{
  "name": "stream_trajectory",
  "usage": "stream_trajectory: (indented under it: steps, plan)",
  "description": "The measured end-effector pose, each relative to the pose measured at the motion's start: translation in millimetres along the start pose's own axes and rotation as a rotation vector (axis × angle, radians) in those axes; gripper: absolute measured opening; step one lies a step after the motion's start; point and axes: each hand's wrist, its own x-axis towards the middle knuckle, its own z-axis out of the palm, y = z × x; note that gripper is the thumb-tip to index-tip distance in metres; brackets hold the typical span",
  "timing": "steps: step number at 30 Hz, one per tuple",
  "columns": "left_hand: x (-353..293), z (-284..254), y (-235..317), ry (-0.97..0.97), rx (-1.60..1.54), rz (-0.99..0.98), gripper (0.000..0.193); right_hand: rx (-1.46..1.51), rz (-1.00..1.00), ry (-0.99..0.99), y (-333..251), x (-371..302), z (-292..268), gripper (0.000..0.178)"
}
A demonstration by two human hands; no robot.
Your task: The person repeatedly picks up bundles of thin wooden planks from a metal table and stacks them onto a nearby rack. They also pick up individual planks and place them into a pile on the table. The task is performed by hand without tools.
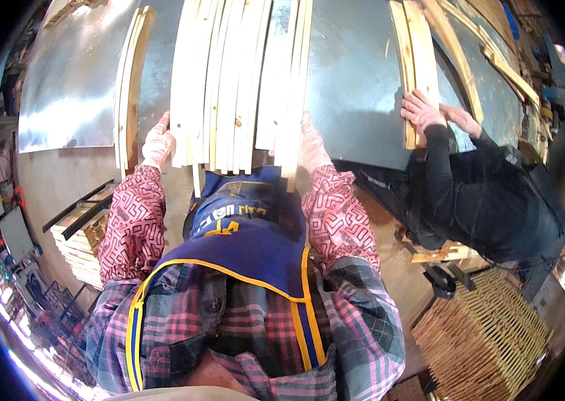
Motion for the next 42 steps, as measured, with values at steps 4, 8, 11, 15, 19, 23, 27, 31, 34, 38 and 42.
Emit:
stream_trajectory:
  steps: [4,8,11,15,19,23,27,31,34,38,42]
  plan:
    - [-17.5,-3.5,33.8,-0.056,0.021,0.001,0.051,-0.307,0.043,0.397,14.7,14.5,24.6,0.068]
    - [-20.1,-4.7,42.4,-0.076,0.119,-0.016,0.050,-1.489,0.169,0.578,-21.9,10.5,53.8,0.068]
    - [-21.9,-6.9,53.2,-0.090,0.061,-0.056,0.051,-1.812,-0.177,0.765,-9.0,25.8,56.6,0.073]
    - [-14.5,-3.3,19.5,0.311,0.323,0.264,0.052,-1.626,-0.359,0.754,13.4,30.7,48.9,0.072]
    - [-36.1,0.1,117.1,0.229,0.237,0.327,0.064,-1.224,-0.227,0.645,-6.5,25.2,24.9,0.058]
    - [-84.3,68.6,206.9,-0.261,0.097,0.186,0.087,-1.080,-0.320,0.705,-2.0,13.6,24.7,0.060]
    - [-80.3,94.6,253.4,-0.470,0.075,-0.036,0.101,-1.182,-0.387,0.582,-19.9,-10.6,77.3,0.066]
    - [-60.9,64.0,203.0,-0.611,-0.533,0.054,0.081,-1.313,-0.244,0.729,-26.5,-1.0,62.6,0.063]
    - [-101.1,-6.9,203.0,-0.491,-0.605,0.042,0.061,-1.488,-0.089,0.696,-0.9,32.2,30.6,0.075]
    - [-57.9,-84.3,73.3,-0.092,-0.151,0.012,0.059,-1.659,-0.064,0.547,39.1,71.2,54.3,0.087]
    - [2.1,-128.3,-75.7,0.466,0.086,0.139,0.079,-1.990,-0.492,1.100,-24.8,41.7,-25.8,0.080]
